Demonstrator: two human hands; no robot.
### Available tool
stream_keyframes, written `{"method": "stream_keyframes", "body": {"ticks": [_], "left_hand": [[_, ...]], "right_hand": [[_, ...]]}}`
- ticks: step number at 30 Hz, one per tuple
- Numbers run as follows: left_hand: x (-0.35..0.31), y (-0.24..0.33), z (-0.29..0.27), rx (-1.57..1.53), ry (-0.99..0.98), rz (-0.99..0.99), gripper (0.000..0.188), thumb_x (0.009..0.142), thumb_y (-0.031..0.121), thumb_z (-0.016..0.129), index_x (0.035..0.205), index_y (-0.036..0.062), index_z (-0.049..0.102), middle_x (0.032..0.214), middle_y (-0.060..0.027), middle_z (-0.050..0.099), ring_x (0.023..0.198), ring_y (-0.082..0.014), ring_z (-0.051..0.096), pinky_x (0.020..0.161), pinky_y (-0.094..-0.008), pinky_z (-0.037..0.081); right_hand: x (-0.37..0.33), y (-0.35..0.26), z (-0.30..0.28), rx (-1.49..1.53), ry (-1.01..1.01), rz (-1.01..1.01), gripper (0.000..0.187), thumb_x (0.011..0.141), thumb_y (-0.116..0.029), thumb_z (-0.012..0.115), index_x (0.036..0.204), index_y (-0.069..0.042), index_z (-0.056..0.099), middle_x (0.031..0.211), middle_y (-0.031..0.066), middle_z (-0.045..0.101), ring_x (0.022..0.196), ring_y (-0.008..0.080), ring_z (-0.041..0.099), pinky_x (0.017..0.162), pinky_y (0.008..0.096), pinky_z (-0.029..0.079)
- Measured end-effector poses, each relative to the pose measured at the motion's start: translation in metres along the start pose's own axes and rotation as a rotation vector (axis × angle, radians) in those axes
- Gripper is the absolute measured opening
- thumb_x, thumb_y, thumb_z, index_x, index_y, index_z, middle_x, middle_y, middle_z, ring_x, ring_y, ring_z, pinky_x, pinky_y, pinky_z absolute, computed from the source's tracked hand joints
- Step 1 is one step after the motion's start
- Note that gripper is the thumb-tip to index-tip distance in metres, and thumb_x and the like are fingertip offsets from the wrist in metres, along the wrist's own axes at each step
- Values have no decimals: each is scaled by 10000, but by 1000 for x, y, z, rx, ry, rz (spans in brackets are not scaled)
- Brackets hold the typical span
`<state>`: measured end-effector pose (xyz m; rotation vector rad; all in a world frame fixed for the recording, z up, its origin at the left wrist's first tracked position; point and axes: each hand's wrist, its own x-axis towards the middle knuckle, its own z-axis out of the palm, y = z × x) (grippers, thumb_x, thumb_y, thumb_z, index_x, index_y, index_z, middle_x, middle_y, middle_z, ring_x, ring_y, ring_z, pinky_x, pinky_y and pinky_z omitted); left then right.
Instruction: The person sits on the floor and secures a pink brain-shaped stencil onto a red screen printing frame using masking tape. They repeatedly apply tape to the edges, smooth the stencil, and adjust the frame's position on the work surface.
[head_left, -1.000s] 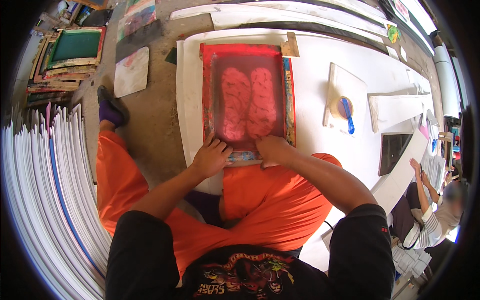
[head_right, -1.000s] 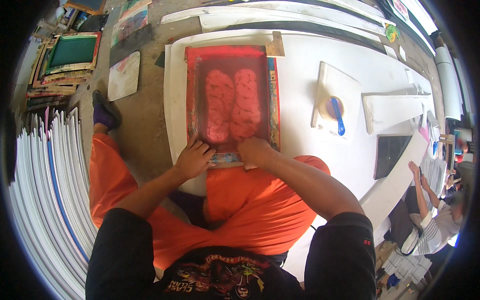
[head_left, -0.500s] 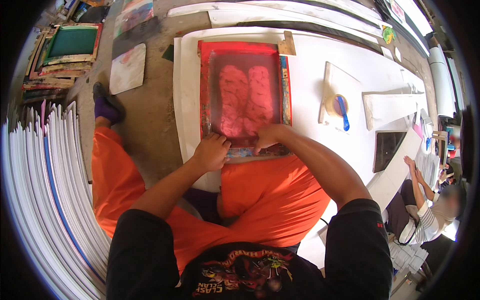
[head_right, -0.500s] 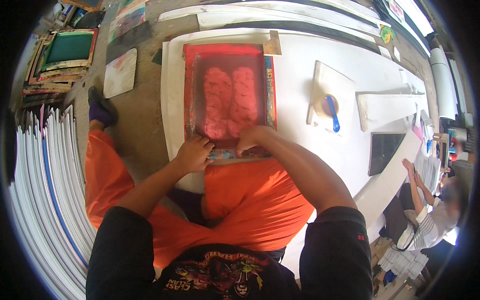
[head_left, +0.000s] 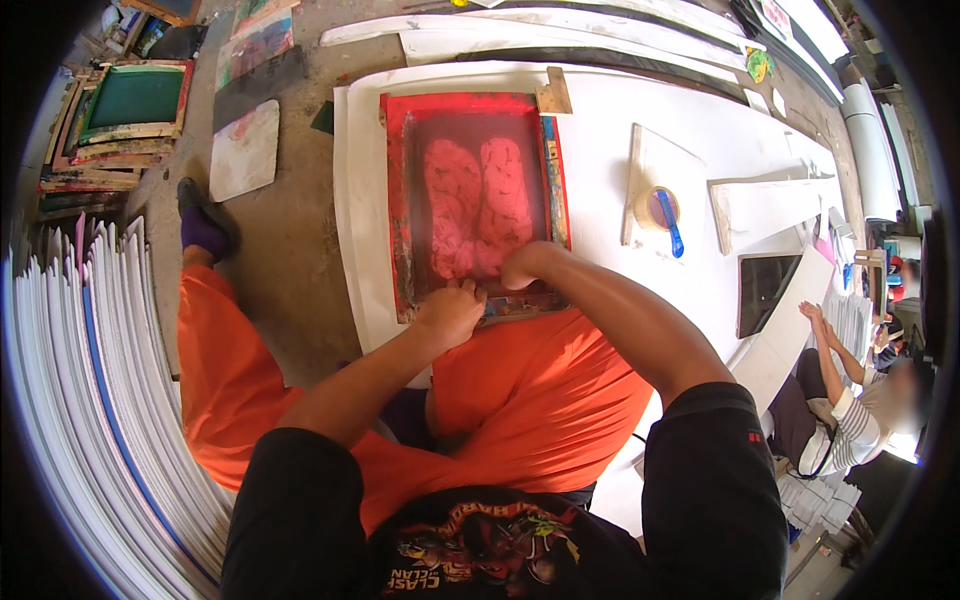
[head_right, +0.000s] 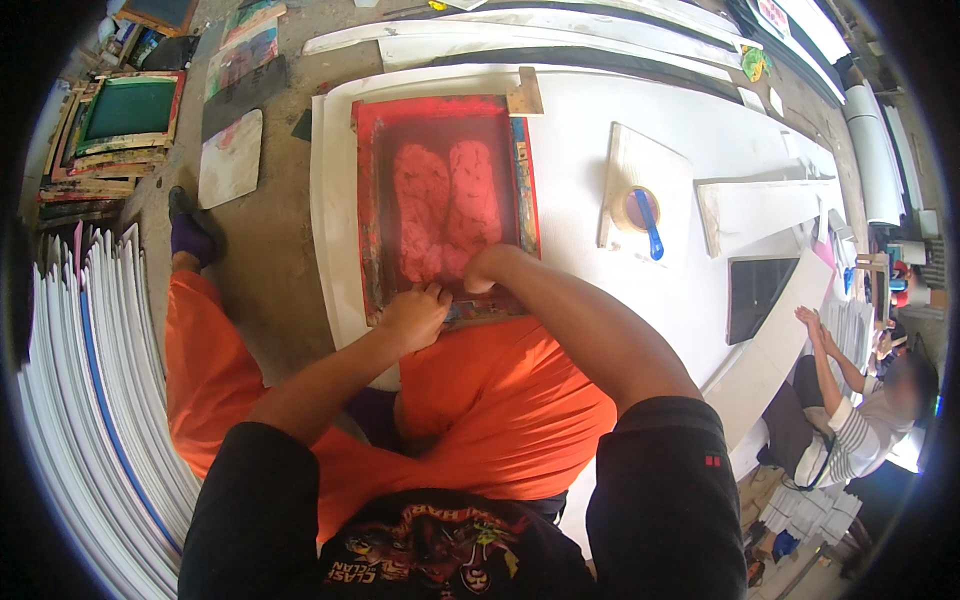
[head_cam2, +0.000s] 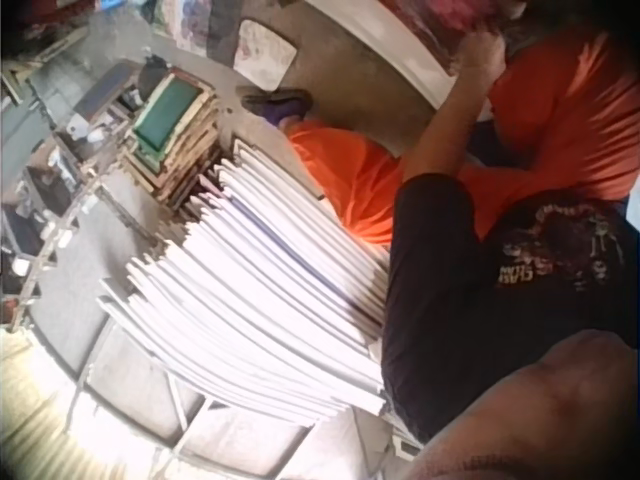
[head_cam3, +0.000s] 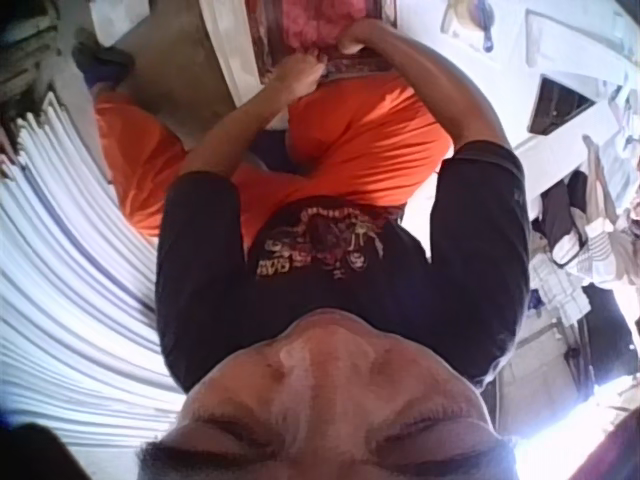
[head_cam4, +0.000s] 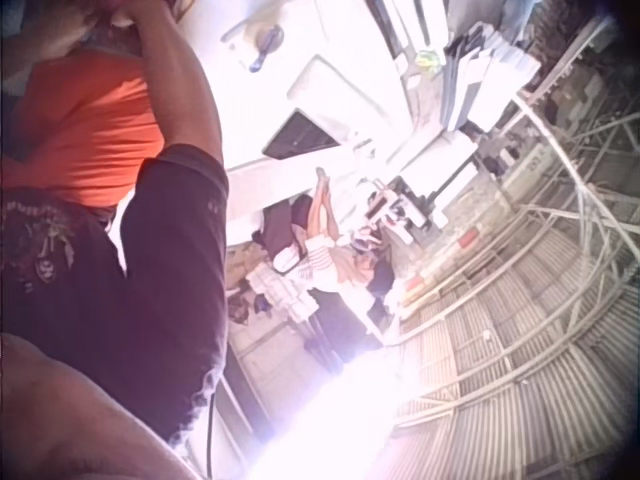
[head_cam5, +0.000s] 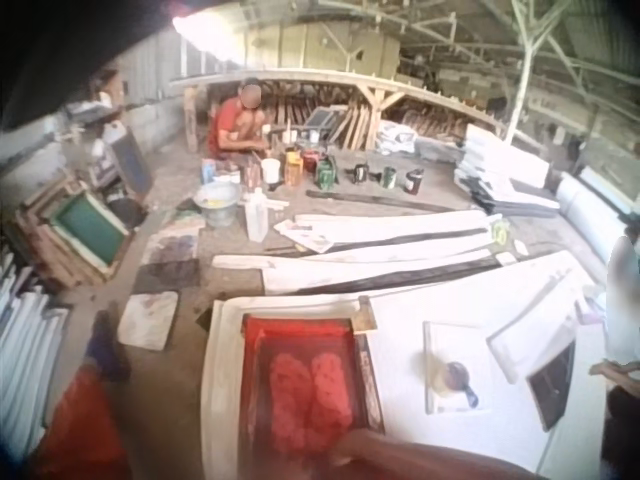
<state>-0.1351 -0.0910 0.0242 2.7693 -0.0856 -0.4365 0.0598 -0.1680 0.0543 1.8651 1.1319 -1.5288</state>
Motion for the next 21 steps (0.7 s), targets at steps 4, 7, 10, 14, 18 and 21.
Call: {"method": "stream_keyframes", "body": {"ticks": [4,7,10,14,18,21], "left_hand": [[0,1,6,30,8,-16,350,829,120,715,1142,-27,663,1110,-182,677,1042,-364,696,811,-450,646],[-8,-5,9,-38,68,-50,392,853,239,773,1133,-16,672,1100,-180,687,1020,-350,708,821,-483,638],[-14,-8,-8,-41,12,-129,518,831,426,824,1098,2,694,1048,-172,701,1042,-328,704,999,-544,572],[-31,-35,-11,123,52,-44,602,777,549,840,1045,24,712,982,-141,711,1081,-327,679,1232,-570,330],[-43,-44,-6,173,177,42,585,773,531,839,1047,29,712,961,-128,706,1085,-334,653,1284,-571,231],[-47,-52,2,223,198,76,593,759,553,836,1021,33,725,947,-117,707,1097,-335,639,1285,-563,239]], "right_hand": [[1,3,10,-172,95,-84,395,899,-235,606,1208,-51,771,1237,173,752,1094,332,725,928,485,556],[-16,-2,-1,19,28,-52,393,873,-190,571,1150,0,774,1168,224,755,1072,388,728,911,485,563],[17,22,24,-143,228,-288,376,860,-214,589,1095,2,788,1164,249,747,1083,412,719,927,484,557],[8,24,31,16,268,-147,403,866,-255,618,1154,-23,776,1235,238,730,1141,396,706,970,503,550],[5,13,31,44,309,-190,391,835,-242,621,1103,-3,778,1165,280,733,1089,419,717,964,516,550],[22,-2,44,89,441,-237,385,835,-230,612,1086,15,773,1131,290,735,1063,432,721,963,515,550]]}}
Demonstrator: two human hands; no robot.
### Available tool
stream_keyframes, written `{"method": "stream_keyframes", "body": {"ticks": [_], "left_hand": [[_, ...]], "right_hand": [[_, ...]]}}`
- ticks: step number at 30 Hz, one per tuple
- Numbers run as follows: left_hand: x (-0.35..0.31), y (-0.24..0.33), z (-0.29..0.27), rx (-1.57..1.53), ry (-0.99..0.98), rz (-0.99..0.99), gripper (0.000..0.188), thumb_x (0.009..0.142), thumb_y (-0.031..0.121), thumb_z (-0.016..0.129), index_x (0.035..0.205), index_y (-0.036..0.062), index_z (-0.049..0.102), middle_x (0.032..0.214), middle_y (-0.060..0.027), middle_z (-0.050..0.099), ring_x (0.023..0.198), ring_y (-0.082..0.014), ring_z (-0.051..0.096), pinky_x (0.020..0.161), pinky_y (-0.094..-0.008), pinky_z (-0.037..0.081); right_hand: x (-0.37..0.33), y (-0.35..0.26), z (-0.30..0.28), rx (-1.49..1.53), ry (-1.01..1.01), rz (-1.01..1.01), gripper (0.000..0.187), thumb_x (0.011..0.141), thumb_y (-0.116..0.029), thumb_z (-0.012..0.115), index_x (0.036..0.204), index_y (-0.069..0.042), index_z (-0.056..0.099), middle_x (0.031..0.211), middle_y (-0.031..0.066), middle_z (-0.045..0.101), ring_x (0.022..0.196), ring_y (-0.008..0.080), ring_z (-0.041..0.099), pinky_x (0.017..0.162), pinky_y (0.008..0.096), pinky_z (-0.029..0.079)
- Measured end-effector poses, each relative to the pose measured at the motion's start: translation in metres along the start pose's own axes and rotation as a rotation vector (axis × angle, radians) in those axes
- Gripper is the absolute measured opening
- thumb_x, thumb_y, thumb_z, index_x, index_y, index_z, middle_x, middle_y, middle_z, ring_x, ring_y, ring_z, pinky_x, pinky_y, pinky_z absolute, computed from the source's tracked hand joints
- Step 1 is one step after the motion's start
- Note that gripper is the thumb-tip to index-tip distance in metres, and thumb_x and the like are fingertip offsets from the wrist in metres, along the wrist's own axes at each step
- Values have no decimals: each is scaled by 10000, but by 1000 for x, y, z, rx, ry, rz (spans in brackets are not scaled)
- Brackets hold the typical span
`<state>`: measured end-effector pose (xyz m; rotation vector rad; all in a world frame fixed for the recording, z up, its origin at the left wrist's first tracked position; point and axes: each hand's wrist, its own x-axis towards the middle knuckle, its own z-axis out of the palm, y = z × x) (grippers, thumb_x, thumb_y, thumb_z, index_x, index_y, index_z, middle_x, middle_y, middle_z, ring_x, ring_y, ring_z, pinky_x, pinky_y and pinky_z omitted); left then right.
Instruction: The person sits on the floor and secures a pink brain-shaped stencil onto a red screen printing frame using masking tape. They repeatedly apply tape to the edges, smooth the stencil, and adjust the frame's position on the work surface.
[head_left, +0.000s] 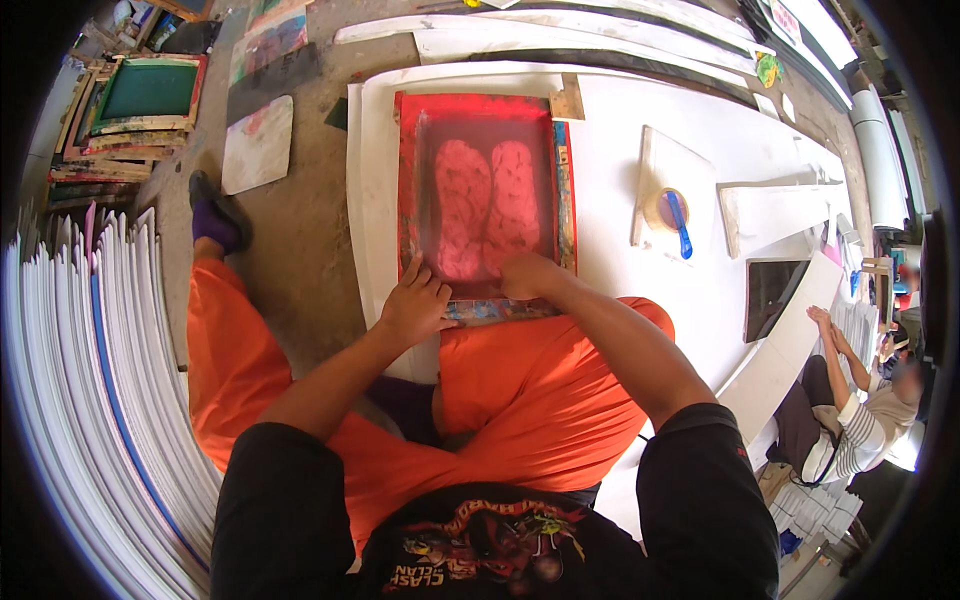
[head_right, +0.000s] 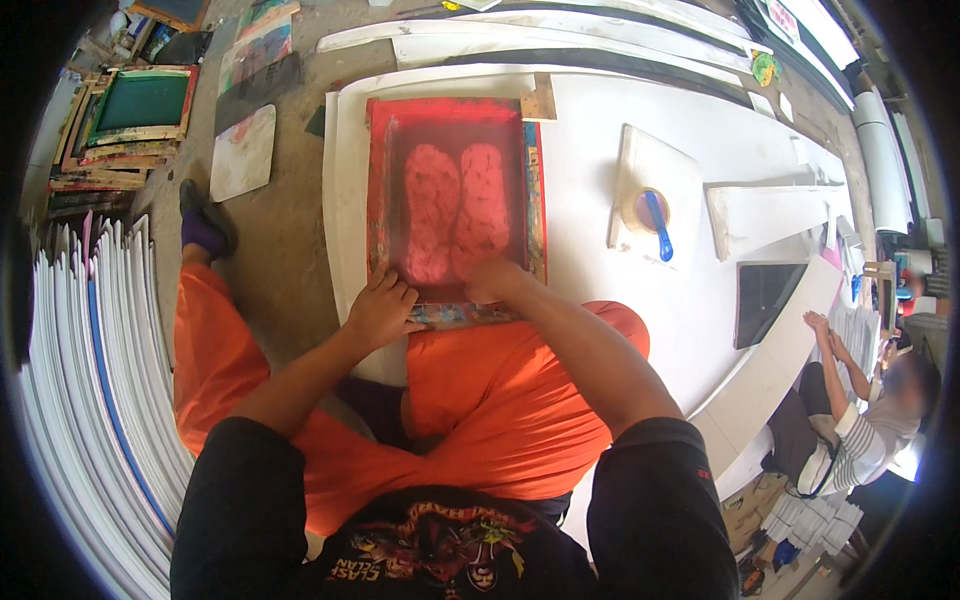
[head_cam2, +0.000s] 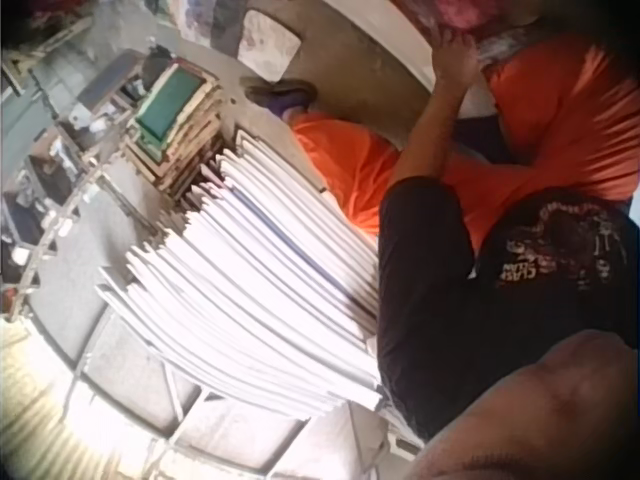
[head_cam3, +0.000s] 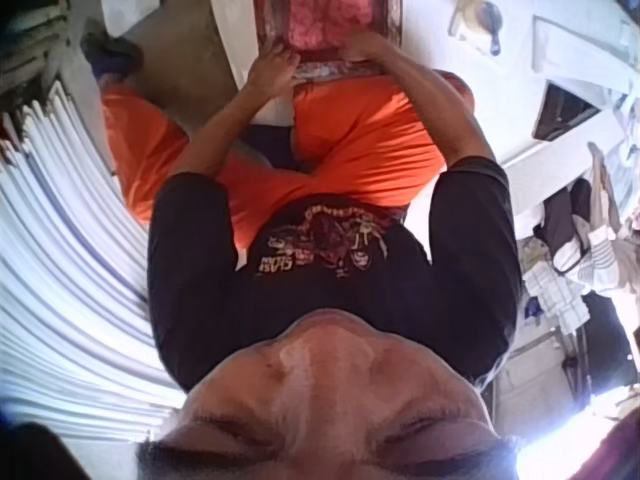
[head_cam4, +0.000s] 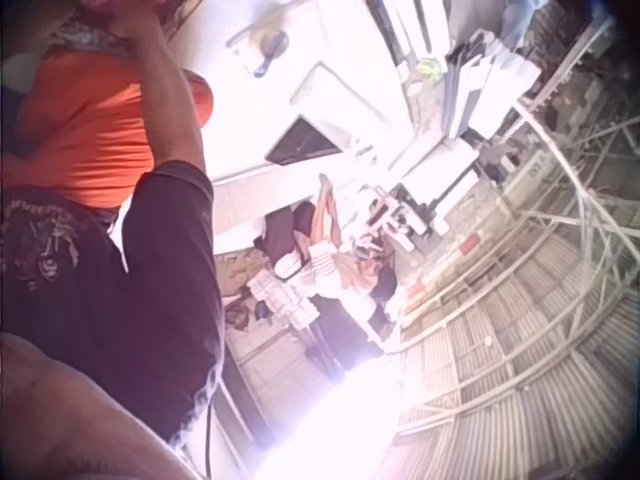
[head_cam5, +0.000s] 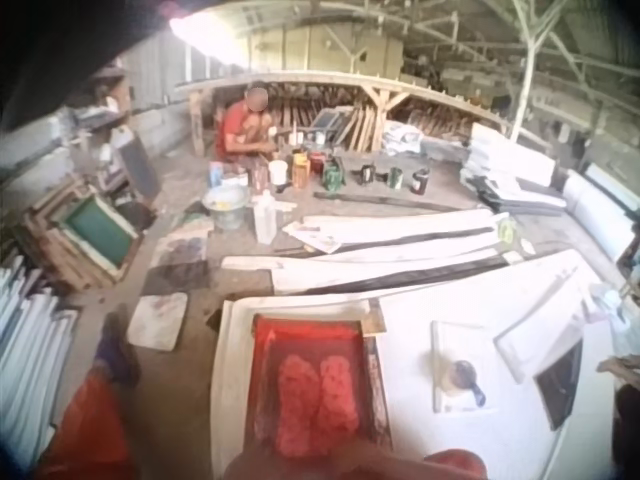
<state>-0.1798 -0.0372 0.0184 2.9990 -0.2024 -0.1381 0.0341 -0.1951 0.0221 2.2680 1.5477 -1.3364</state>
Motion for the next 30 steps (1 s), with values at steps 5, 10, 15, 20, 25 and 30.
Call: {"method": "stream_keyframes", "body": {"ticks": [5,10,15,20,25,30], "left_hand": [[-4,-2,14,55,-34,3,601,758,613,804,958,49,742,951,-107,717,1171,-353,617,1281,-600,223],[-12,-9,1,27,132,11,606,777,650,768,955,71,752,957,-119,717,1317,-395,572,1274,-658,187],[-13,-13,-2,91,78,67,580,778,631,777,942,75,747,999,-133,718,1363,-417,539,1280,-653,180],[-27,-21,0,117,197,75,555,764,617,791,940,94,736,1079,-99,706,1367,-387,531,1275,-662,191],[-30,-28,16,181,242,74,578,725,647,793,992,138,731,1153,-59,690,1408,-364,500,1267,-678,191],[-34,-32,6,173,236,49,615,723,692,761,1019,153,728,1326,-69,638,1478,-369,439,1260,-688,179]], "right_hand": [[40,-13,9,153,72,-5,348,865,-200,598,1080,18,764,1168,276,729,1104,436,704,954,521,548],[12,28,1,-1,-15,-8,370,889,-173,582,1175,4,739,1278,247,709,1176,437,680,1002,508,535],[-13,-3,-31,-153,-150,207,352,888,-221,622,1124,-3,764,1244,175,733,1210,387,671,998,504,532],[-55,13,-48,-498,12,-62,343,912,-360,649,1034,-93,826,1110,84,754,1239,314,603,1116,484,436],[-76,33,-28,-640,1,-236,487,973,-557,597,988,-137,842,1228,16,719,1342,260,500,1231,525,284],[-72,27,-31,-653,-55,-176,543,985,-609,567,1001,-142,844,1288,3,694,1366,252,488,1253,545,251]]}}
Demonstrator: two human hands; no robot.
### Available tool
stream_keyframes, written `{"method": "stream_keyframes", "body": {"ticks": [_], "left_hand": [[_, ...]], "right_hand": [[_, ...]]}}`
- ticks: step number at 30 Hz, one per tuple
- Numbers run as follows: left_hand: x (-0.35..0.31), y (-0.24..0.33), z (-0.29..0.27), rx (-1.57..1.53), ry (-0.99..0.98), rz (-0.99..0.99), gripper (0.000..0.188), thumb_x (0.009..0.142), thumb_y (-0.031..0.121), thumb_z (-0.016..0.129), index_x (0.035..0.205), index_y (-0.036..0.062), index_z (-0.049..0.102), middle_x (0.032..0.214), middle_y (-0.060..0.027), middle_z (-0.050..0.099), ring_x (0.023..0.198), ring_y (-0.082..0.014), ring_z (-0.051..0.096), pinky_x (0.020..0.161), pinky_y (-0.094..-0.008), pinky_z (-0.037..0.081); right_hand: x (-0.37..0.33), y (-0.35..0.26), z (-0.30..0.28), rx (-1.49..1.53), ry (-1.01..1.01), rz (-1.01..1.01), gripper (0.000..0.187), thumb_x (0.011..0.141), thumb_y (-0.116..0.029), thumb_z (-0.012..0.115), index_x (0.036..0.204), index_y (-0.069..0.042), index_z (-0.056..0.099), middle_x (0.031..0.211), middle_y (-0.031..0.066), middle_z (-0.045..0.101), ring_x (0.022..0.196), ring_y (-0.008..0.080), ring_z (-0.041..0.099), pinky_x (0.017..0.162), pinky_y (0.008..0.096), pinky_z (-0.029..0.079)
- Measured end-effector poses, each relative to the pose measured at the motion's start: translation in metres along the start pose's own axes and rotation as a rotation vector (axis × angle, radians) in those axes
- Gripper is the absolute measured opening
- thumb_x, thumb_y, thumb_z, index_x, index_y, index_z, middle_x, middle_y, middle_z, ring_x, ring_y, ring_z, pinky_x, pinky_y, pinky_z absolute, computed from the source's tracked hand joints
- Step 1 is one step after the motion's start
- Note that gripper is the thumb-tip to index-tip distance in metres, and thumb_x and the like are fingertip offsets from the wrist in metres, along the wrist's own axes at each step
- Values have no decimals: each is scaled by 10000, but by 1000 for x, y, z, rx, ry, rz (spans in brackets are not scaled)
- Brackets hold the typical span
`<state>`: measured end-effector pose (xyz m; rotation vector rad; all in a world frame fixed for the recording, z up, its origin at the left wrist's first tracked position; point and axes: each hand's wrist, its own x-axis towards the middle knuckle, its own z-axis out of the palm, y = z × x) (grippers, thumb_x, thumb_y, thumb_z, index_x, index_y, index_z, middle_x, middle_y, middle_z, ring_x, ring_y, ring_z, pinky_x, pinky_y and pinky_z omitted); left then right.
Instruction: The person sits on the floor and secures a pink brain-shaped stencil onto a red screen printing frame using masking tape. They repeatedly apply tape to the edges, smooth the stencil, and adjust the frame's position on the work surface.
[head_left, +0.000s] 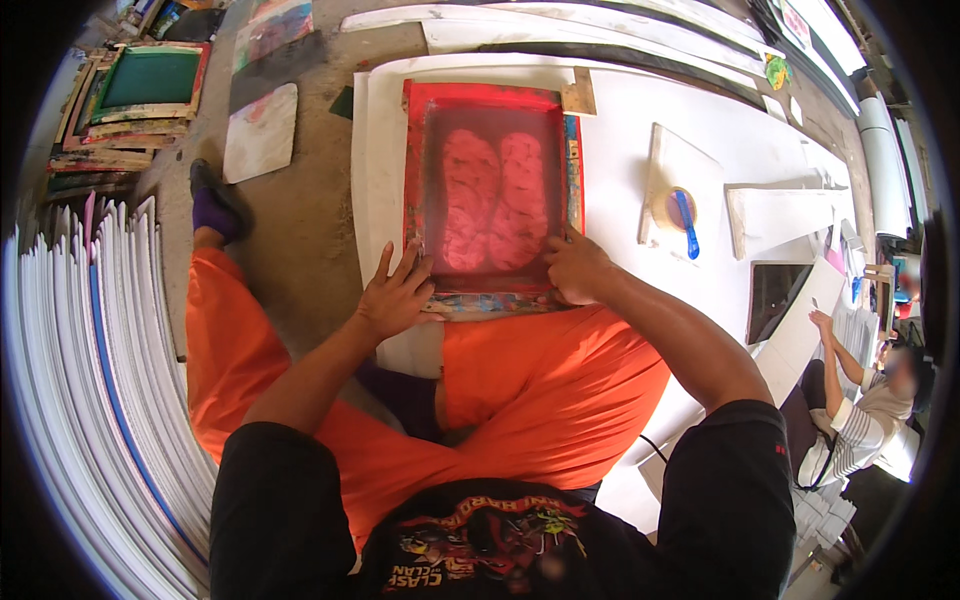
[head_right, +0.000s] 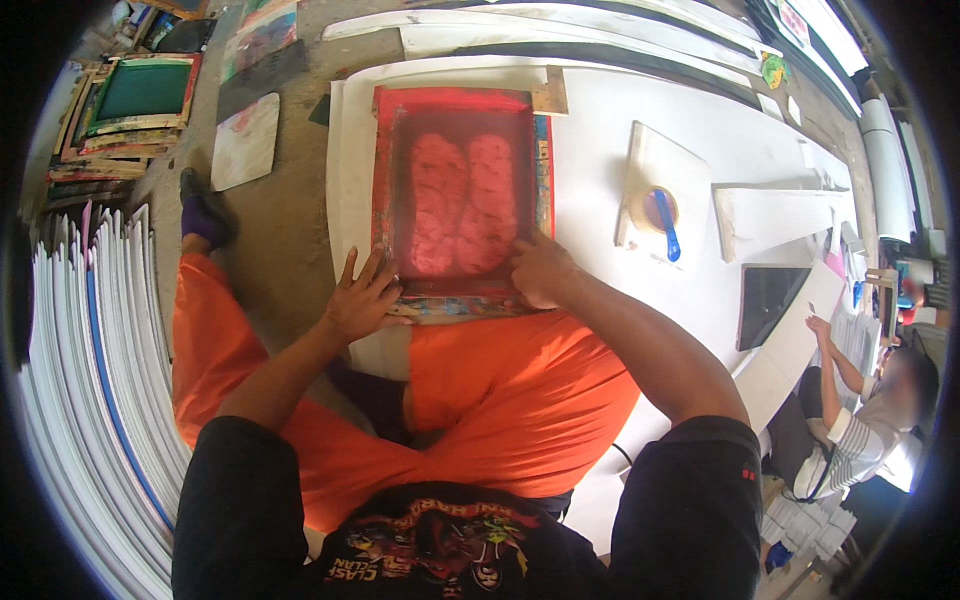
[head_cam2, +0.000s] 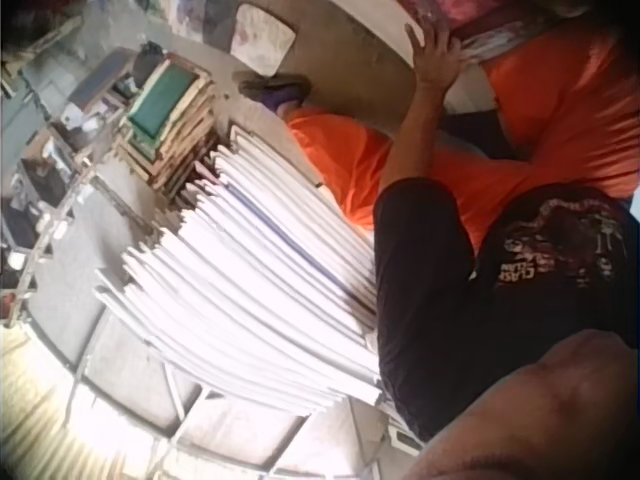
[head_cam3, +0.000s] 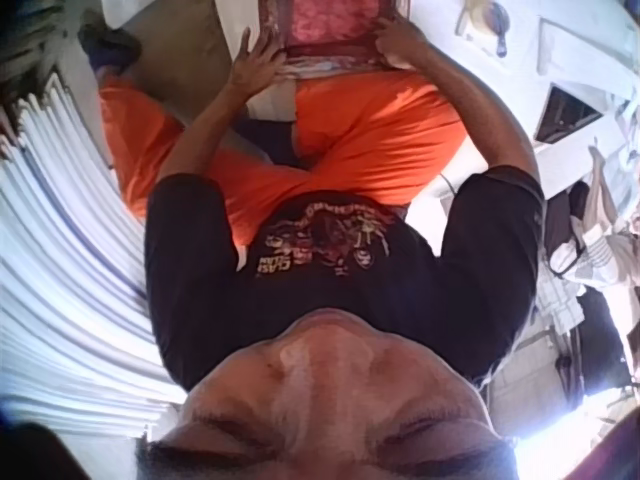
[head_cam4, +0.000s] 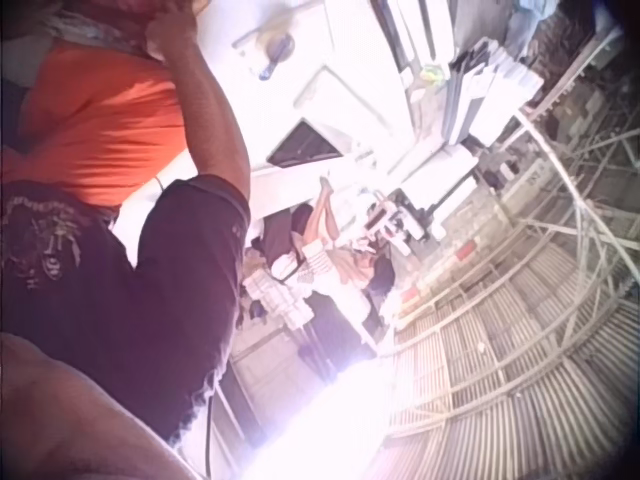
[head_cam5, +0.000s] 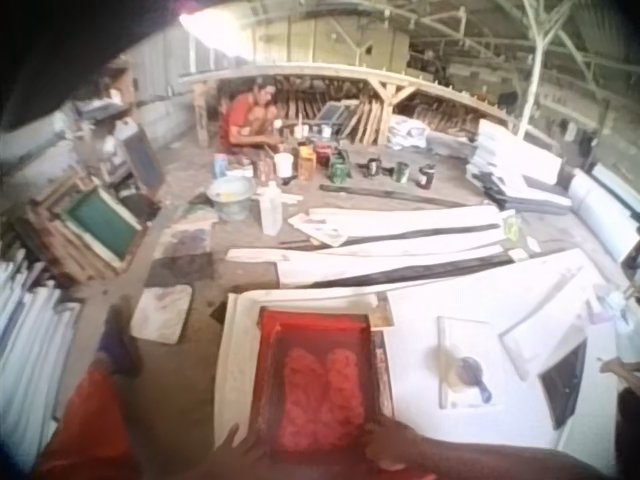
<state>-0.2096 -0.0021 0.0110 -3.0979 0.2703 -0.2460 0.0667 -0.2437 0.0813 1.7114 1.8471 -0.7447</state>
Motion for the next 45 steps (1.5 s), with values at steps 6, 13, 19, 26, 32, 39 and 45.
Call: {"method": "stream_keyframes", "body": {"ticks": [6,13,19,26,32,39,45], "left_hand": [[-14,-14,3,-62,28,-66,631,772,732,715,1076,180,742,1404,-117,587,1499,-381,406,1267,-658,183],[-13,-13,17,-122,-14,-62,607,755,692,746,1082,182,742,1401,-129,591,1484,-365,425,1282,-617,207],[-21,-14,25,-167,81,-104,605,727,640,799,1070,146,734,1332,-116,597,1374,-339,498,1238,-595,281],[-27,-12,26,-293,118,-283,792,621,539,912,1207,85,633,1329,-137,572,1329,-384,515,1159,-562,392],[-22,-13,22,-341,2,-262,750,646,408,894,1228,21,623,1342,-178,568,1266,-410,527,1102,-494,462],[-35,-12,49,-303,69,-256,791,656,436,884,1289,47,614,1367,-174,554,1278,-407,519,1119,-500,441],[-17,-11,23,-240,160,-204,626,745,647,784,1170,192,719,1367,-145,563,1334,-380,505,1168,-551,379]], "right_hand": [[21,-31,-13,316,128,59,556,903,-588,694,1182,-114,779,1243,78,694,1300,307,550,1189,527,355],[109,-110,-6,731,476,5,663,781,-497,795,1259,-46,712,1302,187,649,1256,413,587,1064,526,486],[109,-98,-18,736,390,22,622,753,-494,802,1271,-155,733,1349,163,621,1289,392,573,1063,555,480],[115,-119,-34,734,419,62,504,780,-428,798,1173,-115,760,1229,123,662,1246,362,591,1034,507,487],[126,-147,-29,432,655,79,270,813,-260,764,1020,-91,799,1109,87,692,1099,309,614,958,446,484],[139,-167,-30,187,793,114,204,767,-157,726,942,-91,805,1091,97,702,1028,273,621,902,393,492],[128,-142,-7,549,731,123,215,815,-216,778,965,-63,787,1108,96,687,1091,306,626,950,416,521]]}}
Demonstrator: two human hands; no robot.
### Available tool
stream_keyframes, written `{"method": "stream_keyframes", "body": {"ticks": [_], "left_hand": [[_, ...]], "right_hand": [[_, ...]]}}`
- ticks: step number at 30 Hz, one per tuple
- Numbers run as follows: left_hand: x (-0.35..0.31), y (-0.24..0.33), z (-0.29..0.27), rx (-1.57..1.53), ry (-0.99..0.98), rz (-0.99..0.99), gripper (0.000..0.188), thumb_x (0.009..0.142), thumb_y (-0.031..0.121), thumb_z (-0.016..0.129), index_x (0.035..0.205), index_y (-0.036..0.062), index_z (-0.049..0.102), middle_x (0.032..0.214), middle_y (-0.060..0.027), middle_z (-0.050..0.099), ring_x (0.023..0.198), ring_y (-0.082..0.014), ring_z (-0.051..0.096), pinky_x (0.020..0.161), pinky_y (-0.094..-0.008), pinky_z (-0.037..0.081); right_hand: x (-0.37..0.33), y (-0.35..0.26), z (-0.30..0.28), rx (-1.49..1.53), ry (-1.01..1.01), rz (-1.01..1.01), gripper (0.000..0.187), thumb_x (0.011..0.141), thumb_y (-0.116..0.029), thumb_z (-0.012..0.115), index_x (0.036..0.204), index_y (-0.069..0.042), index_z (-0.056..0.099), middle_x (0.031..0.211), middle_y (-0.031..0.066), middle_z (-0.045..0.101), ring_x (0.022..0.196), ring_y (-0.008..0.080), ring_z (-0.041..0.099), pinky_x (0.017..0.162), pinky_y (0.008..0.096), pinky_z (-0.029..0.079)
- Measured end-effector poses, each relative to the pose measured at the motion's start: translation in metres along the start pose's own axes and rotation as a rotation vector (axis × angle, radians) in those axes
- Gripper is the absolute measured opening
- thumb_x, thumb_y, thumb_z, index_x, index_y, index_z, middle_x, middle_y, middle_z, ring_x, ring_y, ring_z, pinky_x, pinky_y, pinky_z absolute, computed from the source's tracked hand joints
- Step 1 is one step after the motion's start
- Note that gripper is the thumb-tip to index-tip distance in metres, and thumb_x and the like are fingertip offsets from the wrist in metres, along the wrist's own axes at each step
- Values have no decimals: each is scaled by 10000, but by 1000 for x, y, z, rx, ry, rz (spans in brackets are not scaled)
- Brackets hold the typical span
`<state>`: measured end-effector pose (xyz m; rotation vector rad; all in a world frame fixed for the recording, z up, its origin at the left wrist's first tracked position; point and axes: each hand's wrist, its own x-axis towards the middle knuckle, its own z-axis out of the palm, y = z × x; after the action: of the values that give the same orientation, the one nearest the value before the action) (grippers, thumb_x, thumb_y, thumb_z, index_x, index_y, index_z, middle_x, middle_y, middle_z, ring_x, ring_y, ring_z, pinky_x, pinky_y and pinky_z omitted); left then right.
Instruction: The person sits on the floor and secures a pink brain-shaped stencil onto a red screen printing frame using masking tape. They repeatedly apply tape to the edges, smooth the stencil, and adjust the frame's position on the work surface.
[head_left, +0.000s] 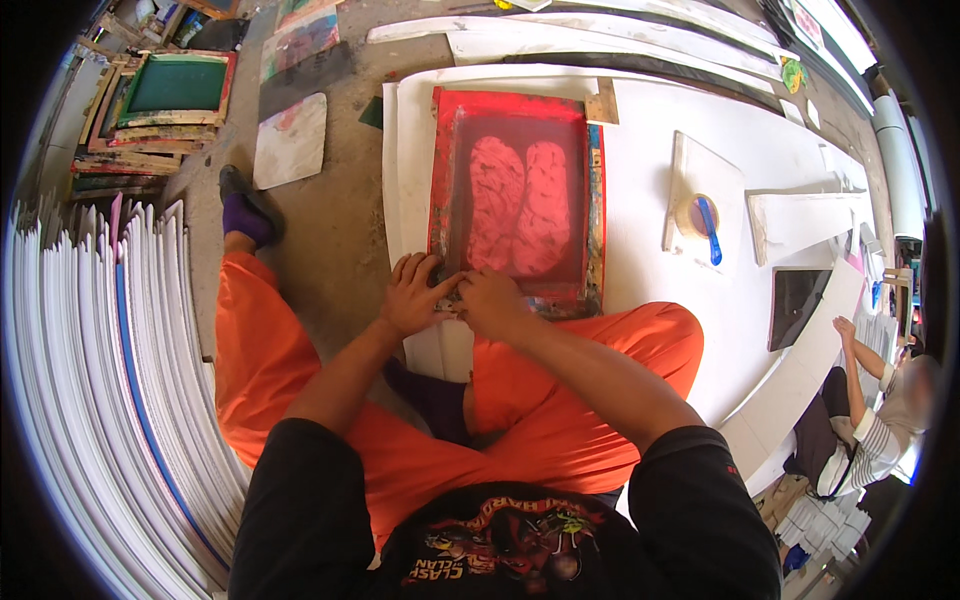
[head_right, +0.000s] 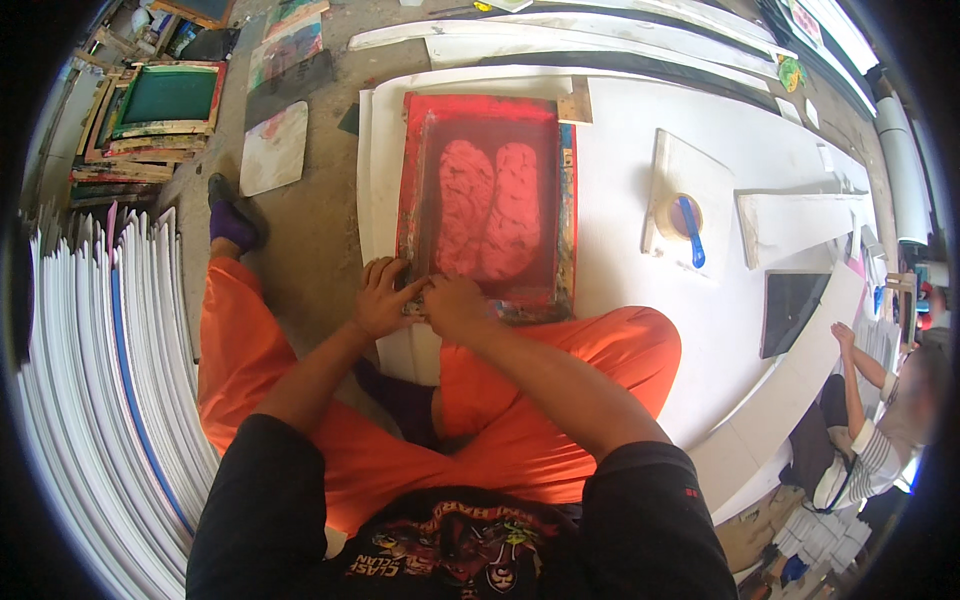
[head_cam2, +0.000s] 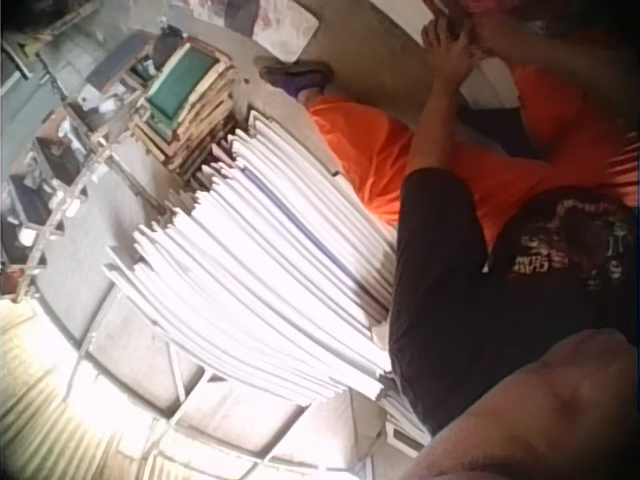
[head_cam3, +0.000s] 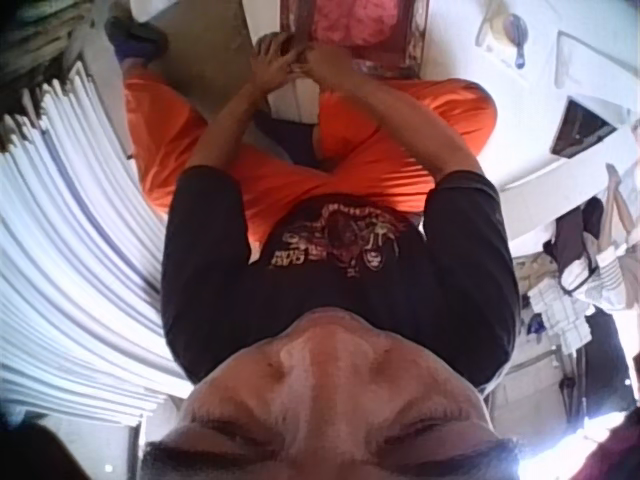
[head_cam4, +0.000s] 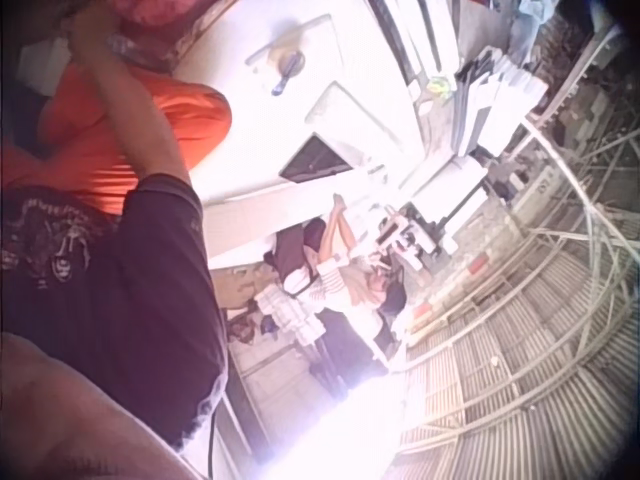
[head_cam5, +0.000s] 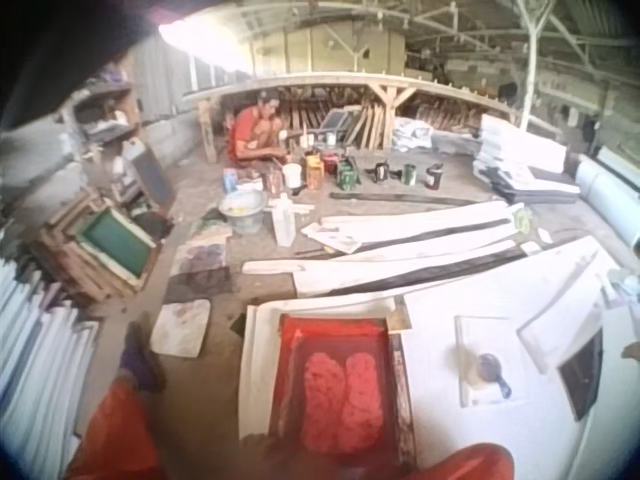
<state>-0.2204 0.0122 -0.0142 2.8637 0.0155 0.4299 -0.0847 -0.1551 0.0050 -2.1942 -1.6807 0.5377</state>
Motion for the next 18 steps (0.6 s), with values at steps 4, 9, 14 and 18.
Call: {"method": "stream_keyframes", "body": {"ticks": [4,9,14,18], "left_hand": [[4,-10,0,85,124,188,565,768,704,736,989,185,756,1285,-109,620,1345,-351,520,1223,-564,308],[5,0,0,182,-12,164,536,796,694,725,914,172,719,1246,-79,651,1328,-320,545,1245,-548,282],[4,4,-3,162,-34,149,486,838,631,723,988,169,751,1213,-52,655,1323,-300,550,1251,-539,281],[8,21,1,129,-11,241,480,852,580,744,1113,178,774,1200,-20,673,1309,-279,558,1260,-546,282]], "right_hand": [[-6,11,-35,130,-223,231,359,843,-256,801,1080,9,751,1126,207,717,1146,376,678,962,486,560],[-21,39,-70,72,-388,349,487,801,-379,840,1057,25,749,1101,225,747,1044,401,736,891,526,590],[-23,53,-95,-11,-520,347,576,766,-462,856,1091,2,753,1132,234,749,1032,398,736,891,526,587],[-21,71,-46,208,-349,219,651,776,-535,840,1192,-42,747,1149,213,741,1050,397,730,917,532,575]]}}
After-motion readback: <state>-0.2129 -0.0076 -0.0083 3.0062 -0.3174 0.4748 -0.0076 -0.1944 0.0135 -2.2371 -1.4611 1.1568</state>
